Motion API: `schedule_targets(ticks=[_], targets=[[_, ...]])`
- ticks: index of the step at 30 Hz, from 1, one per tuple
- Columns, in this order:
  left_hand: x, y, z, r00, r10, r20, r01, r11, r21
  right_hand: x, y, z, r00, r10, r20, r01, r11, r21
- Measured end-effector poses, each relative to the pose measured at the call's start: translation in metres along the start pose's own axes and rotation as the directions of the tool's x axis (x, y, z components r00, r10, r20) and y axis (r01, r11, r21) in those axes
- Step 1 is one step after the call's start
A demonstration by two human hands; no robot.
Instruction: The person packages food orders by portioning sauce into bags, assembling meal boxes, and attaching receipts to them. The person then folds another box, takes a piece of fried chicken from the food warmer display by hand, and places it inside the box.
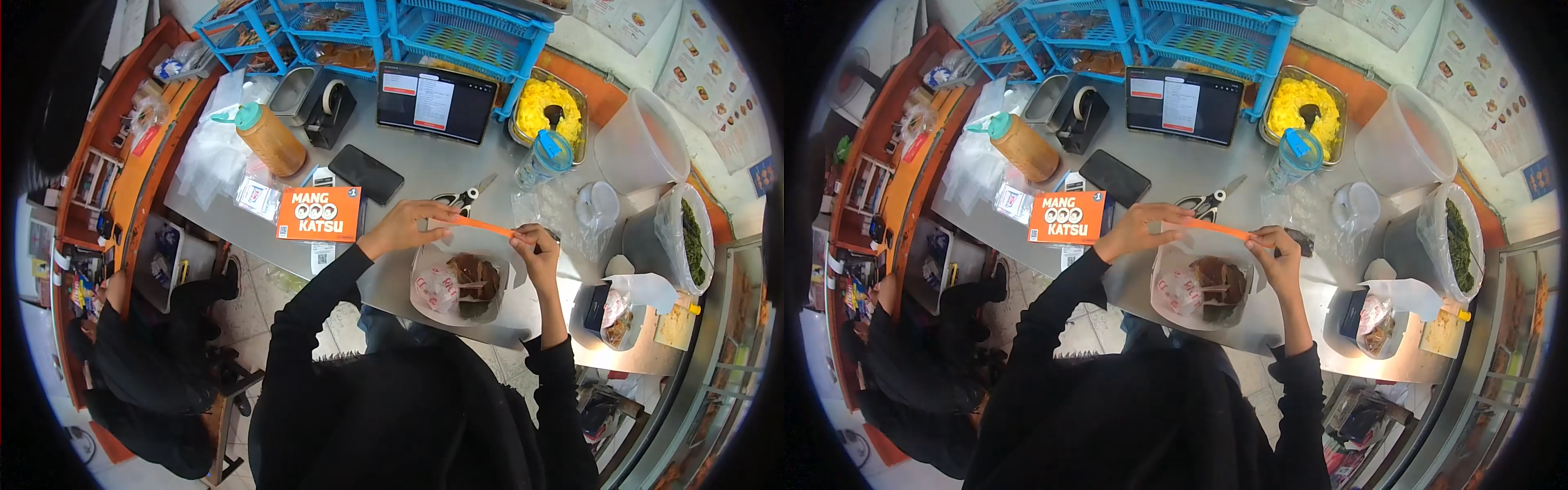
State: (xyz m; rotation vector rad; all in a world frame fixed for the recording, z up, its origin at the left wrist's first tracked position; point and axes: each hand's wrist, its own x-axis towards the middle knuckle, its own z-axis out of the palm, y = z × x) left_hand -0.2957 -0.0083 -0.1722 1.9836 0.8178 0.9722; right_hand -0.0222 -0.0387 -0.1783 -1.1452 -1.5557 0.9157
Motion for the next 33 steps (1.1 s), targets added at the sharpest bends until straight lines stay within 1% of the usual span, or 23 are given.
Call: schedule_targets(ticks=[1,2,4,5,7,8,10,12,13,14,17,18,19,20,21,22,23,26,28,29,30,31,33], targets=[[0.0,0.001,-0.001,0.998,-0.042,0.04,0.043,0.999,-0.023,-0.002,0.003,0.001,0.998,0.064,-0.004,-0.064,0.994,0.093],[0.001,-0.002,0.0,0.986,-0.157,0.061,0.166,0.966,-0.196,-0.003,0.002,0.001,0.986,0.168,-0.007,-0.165,0.975,0.151],[0.002,-0.008,0.0,0.92,-0.36,0.154,0.387,0.773,-0.503,-0.004,-0.001,0.003,0.93,0.368,0.007,-0.356,0.895,0.267],[-0.001,-0.006,-0.001,0.941,-0.301,0.154,0.337,0.862,-0.379,-0.009,-0.001,-0.001,0.954,0.291,0.073,-0.296,0.952,0.075],[-0.009,0.002,-0.006,0.966,-0.179,0.185,0.202,0.973,-0.114,-0.025,-0.002,-0.013,0.955,0.174,0.241,-0.101,0.952,-0.288],[-0.024,-0.004,-0.006,0.893,-0.272,0.358,0.161,0.937,0.309,-0.033,-0.019,-0.013,0.96,0.136,0.245,-0.029,0.919,-0.393],[-0.066,0.015,0.009,0.923,-0.263,0.281,0.153,0.921,0.358,-0.063,-0.011,-0.008,0.973,0.121,0.195,-0.02,0.891,-0.454],[-0.093,0.022,0.033,0.939,-0.304,0.161,0.225,0.897,0.38,-0.082,-0.003,0.006,0.983,0.102,0.151,-0.017,0.876,-0.482],[-0.101,0.022,0.043,0.94,-0.327,0.102,0.266,0.884,0.384,-0.084,-0.003,0.009,0.981,0.143,0.128,-0.074,0.896,-0.438],[-0.098,0.026,0.043,0.896,-0.427,0.125,0.396,0.893,0.213,-0.081,-0.007,0.012,0.977,0.186,0.106,-0.131,0.911,-0.391],[-0.075,0.032,0.029,0.825,-0.534,0.185,0.526,0.845,0.092,-0.075,-0.013,0.014,0.949,0.31,0.06,-0.275,0.904,-0.326],[-0.073,0.023,0.028,0.851,-0.472,0.227,0.485,0.875,0.003,-0.076,-0.016,0.017,0.933,0.357,0.04,-0.327,0.89,-0.317],[-0.081,0.016,0.033,0.857,-0.476,0.2,0.485,0.875,0.002,-0.076,-0.019,0.02,0.916,0.401,0.022,-0.376,0.874,-0.307],[-0.089,0.01,0.041,0.864,-0.474,0.17,0.481,0.877,0.003,-0.086,-0.001,0.025,0.986,0.167,-0.013,-0.16,0.915,-0.37],[-0.095,0.007,0.047,0.872,-0.469,0.14,0.473,0.881,0.008,-0.092,0.003,0.029,0.985,0.169,-0.046,-0.171,0.87,-0.463],[-0.106,0.008,0.052,0.917,-0.391,0.081,0.387,0.92,0.061,-0.098,0.006,0.035,0.991,0.1,-0.085,-0.128,0.876,-0.465],[-0.11,0.015,0.05,0.93,-0.352,0.11,0.345,0.935,0.076,-0.106,0.006,0.04,0.991,0.037,-0.125,-0.092,0.878,-0.47],[-0.116,0.028,0.042,0.947,-0.251,0.198,0.227,0.964,0.139,-0.124,-0.022,0.03,0.998,-0.05,0.031,0.058,0.934,-0.353],[-0.122,0.016,0.04,0.941,-0.209,0.266,0.15,0.962,0.228,-0.141,-0.01,0.027,0.996,0.04,0.086,-0.002,0.918,-0.397],[-0.125,0.01,0.043,0.956,-0.158,0.246,0.087,0.957,0.278,-0.148,0.0,0.027,0.991,0.083,0.108,-0.03,0.906,-0.422],[-0.125,0.006,0.051,0.968,-0.103,0.229,0.023,0.946,0.325,-0.154,0.009,0.028,0.981,0.17,0.095,-0.115,0.9,-0.421],[-0.126,0.003,0.058,0.976,-0.046,0.213,-0.037,0.929,0.369,-0.161,0.017,0.029,0.984,0.152,0.089,-0.099,0.893,-0.438],[-0.127,0.003,0.062,0.984,-0.026,0.178,-0.055,0.9,0.432,-0.164,0.02,0.034,0.99,0.113,0.079,-0.063,0.881,-0.469]])
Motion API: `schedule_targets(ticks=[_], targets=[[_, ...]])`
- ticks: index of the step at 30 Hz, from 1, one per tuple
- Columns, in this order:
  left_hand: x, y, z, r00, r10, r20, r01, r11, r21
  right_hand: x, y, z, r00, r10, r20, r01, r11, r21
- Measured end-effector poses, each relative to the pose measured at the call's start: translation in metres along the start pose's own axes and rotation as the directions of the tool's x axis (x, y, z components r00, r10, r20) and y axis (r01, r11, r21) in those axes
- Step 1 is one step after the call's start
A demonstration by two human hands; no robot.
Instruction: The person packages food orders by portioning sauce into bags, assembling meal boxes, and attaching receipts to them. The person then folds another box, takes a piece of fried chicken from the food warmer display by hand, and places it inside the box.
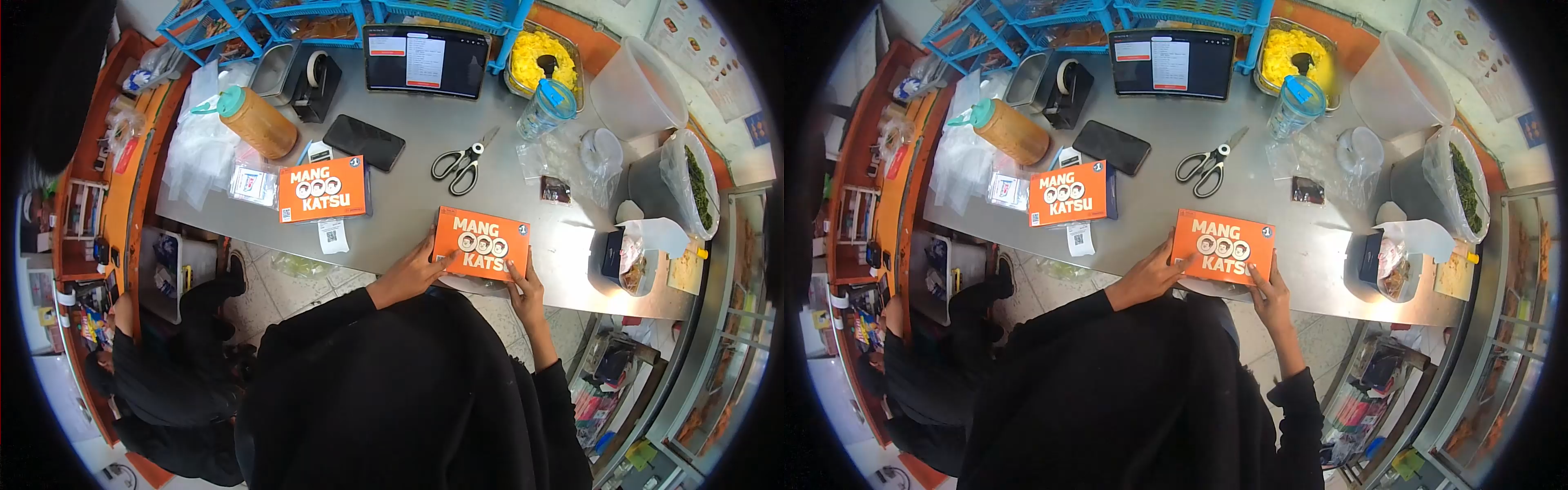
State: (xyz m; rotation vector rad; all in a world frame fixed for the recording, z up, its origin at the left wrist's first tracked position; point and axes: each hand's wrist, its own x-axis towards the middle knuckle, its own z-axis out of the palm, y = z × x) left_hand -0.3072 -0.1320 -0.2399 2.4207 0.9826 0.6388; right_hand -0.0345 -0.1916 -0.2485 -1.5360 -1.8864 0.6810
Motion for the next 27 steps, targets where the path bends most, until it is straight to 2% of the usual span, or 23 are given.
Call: schedule_targets(ticks=[1,3,4,6,7,10,12,14,15,16,17,18,19,20,22,26,27], targets=[[-0.002,0.0,0.001,1.0,-0.001,-0.02,0.002,0.999,0.036,-0.003,-0.001,0.001,0.999,-0.031,-0.016,0.03,0.999,-0.01],[0.005,0.005,-0.01,0.993,0.109,0.054,-0.115,0.985,0.126,0.004,-0.022,-0.005,0.994,-0.098,-0.042,0.096,0.995,-0.034],[0.009,0.006,-0.014,0.983,0.161,0.091,-0.174,0.97,0.167,0.002,-0.016,-0.004,0.99,-0.137,-0.034,0.132,0.982,-0.137],[0.012,-0.001,0.001,0.968,0.252,0.0,-0.247,0.95,0.19,0.0,0.005,0.0,0.975,-0.223,0.003,0.211,0.917,-0.338],[0.015,-0.006,0.011,0.955,0.292,-0.05,-0.276,0.938,0.212,0.003,0.012,0.003,0.956,-0.293,0.029,0.271,0.836,-0.477],[0.015,-0.025,0.037,0.92,0.347,-0.182,-0.292,0.916,0.274,0.021,-0.023,-0.009,0.969,-0.22,0.114,0.243,0.75,-0.615],[0.014,-0.03,0.048,0.897,0.351,-0.268,-0.285,0.924,0.256,0.058,-0.076,-0.02,0.977,-0.145,0.154,0.206,0.823,-0.53],[0.013,-0.035,0.055,0.871,0.378,-0.313,-0.306,0.917,0.256,0.107,-0.093,0.003,0.984,-0.045,0.171,0.076,0.981,-0.179],[0.015,-0.038,0.06,0.856,0.406,-0.32,-0.324,0.904,0.279,0.139,-0.112,0.024,0.991,-0.071,0.11,0.08,0.994,-0.076],[0.015,-0.038,0.063,0.841,0.431,-0.328,-0.34,0.891,0.3,0.176,-0.125,0.048,0.988,-0.093,0.121,0.08,0.991,0.107],[0.016,-0.037,0.063,0.839,0.411,-0.357,-0.321,0.903,0.285,0.213,-0.144,0.074,0.98,-0.024,0.197,-0.003,0.991,0.135],[0.016,-0.036,0.06,0.836,0.392,-0.384,-0.303,0.913,0.272,0.25,-0.157,0.108,0.96,0.04,0.276,-0.115,0.957,0.265],[0.014,-0.035,0.05,0.883,0.379,-0.277,-0.302,0.911,0.283,0.285,-0.164,0.151,0.953,0.074,0.293,-0.221,0.833,0.508],[0.012,-0.035,0.04,0.918,0.36,-0.167,-0.303,0.907,0.293,0.318,-0.186,0.179,0.923,0.172,0.343,-0.33,0.811,0.483],[0.005,-0.044,0.027,0.925,0.362,-0.118,-0.327,0.914,0.24,0.374,-0.201,0.24,0.922,0.293,0.254,-0.385,0.757,0.527],[-0.002,-0.047,0.031,0.879,0.4,-0.26,-0.369,0.915,0.163,0.431,-0.195,0.299,0.836,0.487,0.253,-0.545,0.683,0.486],[-0.002,-0.048,0.031,0.872,0.399,-0.283,-0.369,0.917,0.155,0.424,-0.218,0.294,0.848,0.512,0.136,-0.495,0.677,0.545]])
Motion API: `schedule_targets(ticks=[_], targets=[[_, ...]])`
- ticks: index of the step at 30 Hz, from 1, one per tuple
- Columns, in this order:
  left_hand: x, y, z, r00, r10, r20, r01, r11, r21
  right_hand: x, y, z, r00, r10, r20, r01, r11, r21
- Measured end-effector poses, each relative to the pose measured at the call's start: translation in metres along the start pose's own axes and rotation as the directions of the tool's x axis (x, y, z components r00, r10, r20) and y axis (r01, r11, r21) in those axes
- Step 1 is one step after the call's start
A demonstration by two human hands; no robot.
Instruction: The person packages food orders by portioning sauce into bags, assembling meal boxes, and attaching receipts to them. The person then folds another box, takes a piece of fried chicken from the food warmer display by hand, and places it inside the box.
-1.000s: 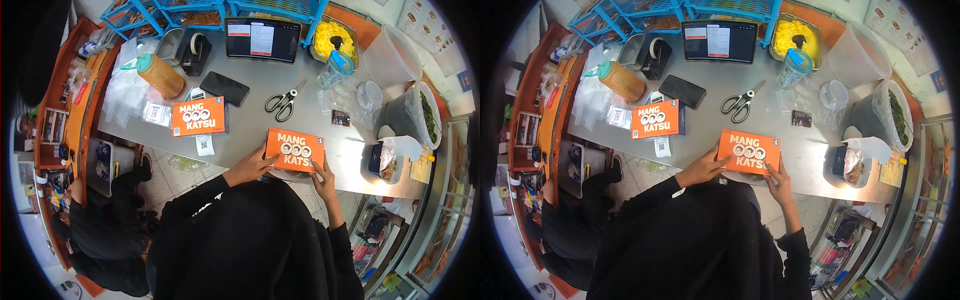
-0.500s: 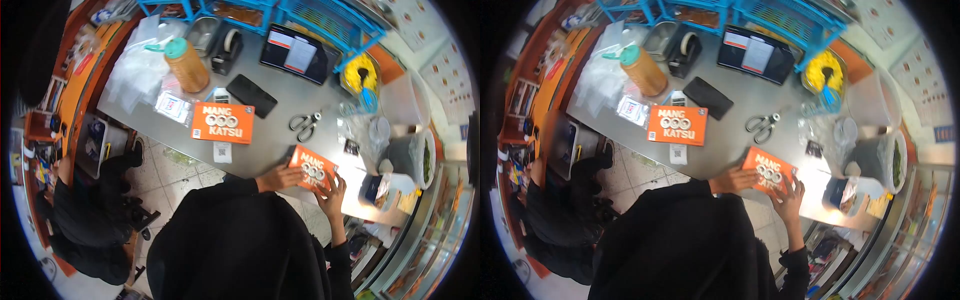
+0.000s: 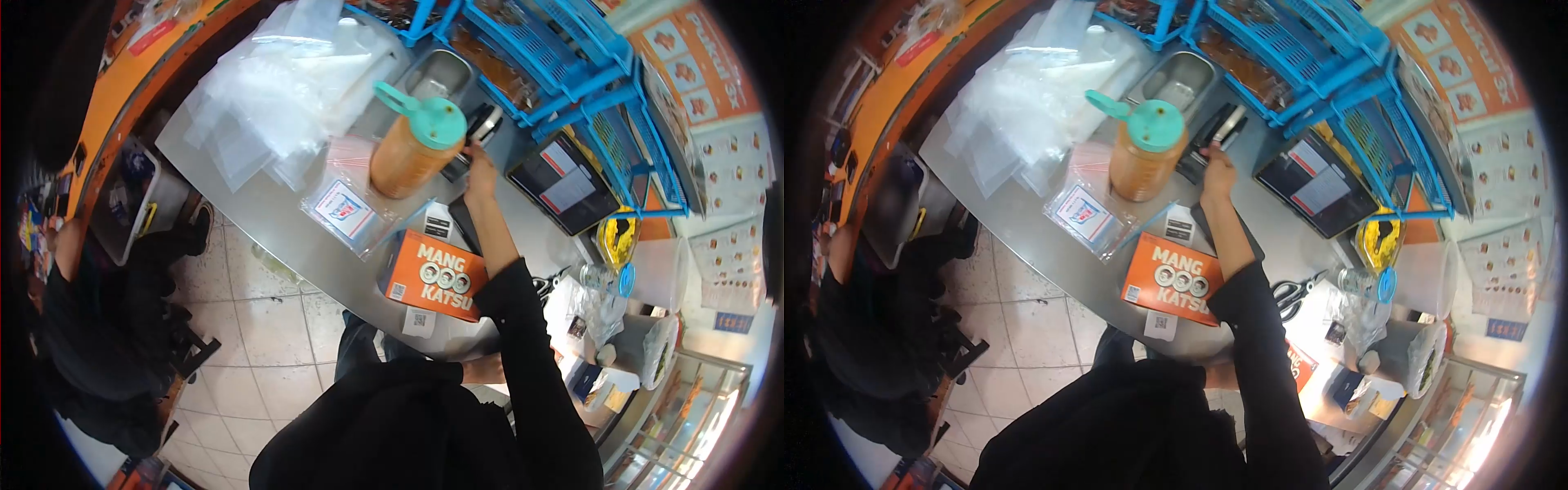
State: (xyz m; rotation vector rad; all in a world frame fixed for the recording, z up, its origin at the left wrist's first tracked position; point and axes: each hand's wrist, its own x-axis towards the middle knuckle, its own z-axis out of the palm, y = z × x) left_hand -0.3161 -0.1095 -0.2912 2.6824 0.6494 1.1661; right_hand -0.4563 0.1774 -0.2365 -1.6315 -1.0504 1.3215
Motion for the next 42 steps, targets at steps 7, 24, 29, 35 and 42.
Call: schedule_targets(ticks=[7,24,29,35,42], targets=[[0.004,-0.009,0.0,0.993,-0.027,-0.116,0.024,0.999,-0.029,-0.034,0.039,-0.016,0.91,0.203,0.362,-0.282,0.943,0.178],[0.014,0.004,0.023,0.991,-0.08,-0.107,0.081,0.997,0.003,-0.224,0.064,-0.273,0.911,-0.14,-0.387,-0.061,0.884,-0.463],[0.021,0.004,0.015,0.998,-0.066,-0.007,0.066,0.998,-0.016,-0.296,0.147,-0.323,0.773,0.019,-0.634,-0.497,0.64,-0.586],[0.03,0.004,0.004,0.995,-0.097,0.039,0.1,0.992,-0.077,-0.31,0.193,-0.323,0.848,-0.146,-0.509,0.007,0.964,-0.264],[0.039,0.017,-0.006,0.97,-0.181,0.16,0.202,0.971,-0.128,-0.308,0.213,-0.35,0.765,-0.521,-0.379,-0.042,0.547,-0.836]])
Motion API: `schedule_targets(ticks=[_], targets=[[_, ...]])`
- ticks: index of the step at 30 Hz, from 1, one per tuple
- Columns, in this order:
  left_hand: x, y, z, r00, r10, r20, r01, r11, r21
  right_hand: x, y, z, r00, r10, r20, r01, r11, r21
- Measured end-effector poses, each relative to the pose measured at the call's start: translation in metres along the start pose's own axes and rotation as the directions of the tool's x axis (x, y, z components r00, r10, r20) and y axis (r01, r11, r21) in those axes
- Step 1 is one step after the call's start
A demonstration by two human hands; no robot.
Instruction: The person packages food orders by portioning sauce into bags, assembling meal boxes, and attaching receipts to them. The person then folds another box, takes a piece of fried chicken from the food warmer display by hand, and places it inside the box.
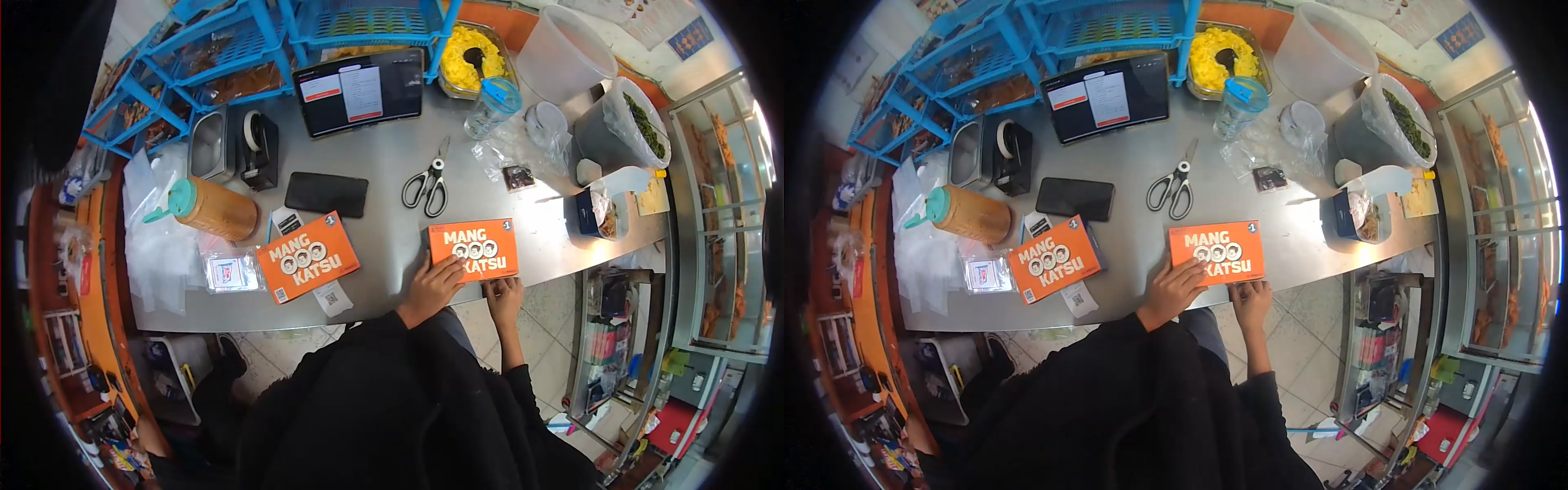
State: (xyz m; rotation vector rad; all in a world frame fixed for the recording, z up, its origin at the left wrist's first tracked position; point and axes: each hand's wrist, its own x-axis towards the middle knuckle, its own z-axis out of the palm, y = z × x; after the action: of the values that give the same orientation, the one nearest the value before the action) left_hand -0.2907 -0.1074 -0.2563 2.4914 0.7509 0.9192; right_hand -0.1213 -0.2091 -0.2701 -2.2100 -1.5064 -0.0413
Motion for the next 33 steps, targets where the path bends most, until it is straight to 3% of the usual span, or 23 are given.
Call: schedule_targets(ticks=[3,4,6,9,12,16,18,19,20,22,23,25,27,30,31,32,33], targets=[[0.019,0.012,-0.011,0.959,-0.098,0.265,0.074,0.993,0.097,0.014,0.056,-0.021,0.999,0.036,-0.04,-0.037,0.999,-0.03],[0.021,0.004,0.003,0.977,-0.047,0.208,0.051,0.999,-0.011,0.023,0.085,-0.029,0.994,0.082,-0.075,-0.085,0.996,-0.036],[0.045,0.008,-0.003,0.967,-0.075,0.242,0.055,0.995,0.086,0.059,0.128,-0.045,0.919,0.126,-0.375,-0.225,0.946,-0.234],[0.059,0.002,0.006,0.966,-0.097,0.239,0.063,0.987,0.148,0.105,0.179,-0.063,0.864,0.137,-0.485,-0.33,0.881,-0.339],[0.075,0.001,0.017,0.979,-0.147,0.138,0.111,0.963,0.244,0.119,0.202,-0.063,0.905,0.277,-0.324,-0.37,0.886,-0.278],[0.106,-0.005,0.049,0.978,-0.195,-0.076,0.209,0.898,0.387,0.104,0.194,-0.064,0.967,0.048,-0.25,-0.089,0.984,-0.155],[0.135,0.033,0.045,0.943,-0.333,-0.025,0.332,0.943,-0.037,0.09,0.178,-0.065,0.987,-0.123,-0.101,0.115,0.99,-0.077],[0.147,0.052,0.046,0.919,-0.395,0.02,0.387,0.887,-0.251,0.085,0.171,-0.074,0.976,-0.216,0.004,0.216,0.976,-0.026],[0.155,0.067,0.053,0.95,-0.31,-0.043,0.295,0.932,-0.212,0.088,0.169,-0.089,0.982,-0.187,-0.036,0.186,0.982,-0.024],[0.171,0.079,0.061,0.944,-0.328,0.04,0.331,0.939,-0.096,0.107,0.166,-0.112,0.984,-0.134,-0.115,0.133,0.991,-0.018],[0.178,0.081,0.06,0.937,-0.34,0.078,0.344,0.938,-0.039,0.123,0.176,-0.11,0.949,-0.03,-0.315,0.05,0.997,0.058],[0.193,0.09,0.047,0.878,-0.446,0.172,0.436,0.895,0.095,0.155,0.18,-0.13,0.94,-0.045,-0.338,0.025,0.998,-0.062],[0.206,0.094,0.034,0.813,-0.509,0.283,0.442,0.856,0.269,0.177,0.184,-0.131,0.993,-0.026,-0.116,0.059,0.957,0.283],[0.208,0.078,0.04,0.858,-0.439,0.267,0.415,0.899,0.143,0.194,0.171,-0.134,0.978,-0.201,0.053,0.194,0.973,0.121],[0.206,0.076,0.041,0.763,-0.56,0.323,0.622,0.773,-0.127,0.199,0.165,-0.137,0.957,-0.264,0.122,0.259,0.964,0.058],[0.206,0.077,0.041,0.653,-0.635,0.412,0.757,0.539,-0.369,0.206,0.157,-0.145,0.932,-0.236,0.275,0.238,0.971,0.025],[0.206,0.078,0.042,0.545,-0.654,0.525,0.803,0.228,-0.55,0.211,0.161,-0.138,0.93,-0.269,0.249,0.238,0.96,0.146]])
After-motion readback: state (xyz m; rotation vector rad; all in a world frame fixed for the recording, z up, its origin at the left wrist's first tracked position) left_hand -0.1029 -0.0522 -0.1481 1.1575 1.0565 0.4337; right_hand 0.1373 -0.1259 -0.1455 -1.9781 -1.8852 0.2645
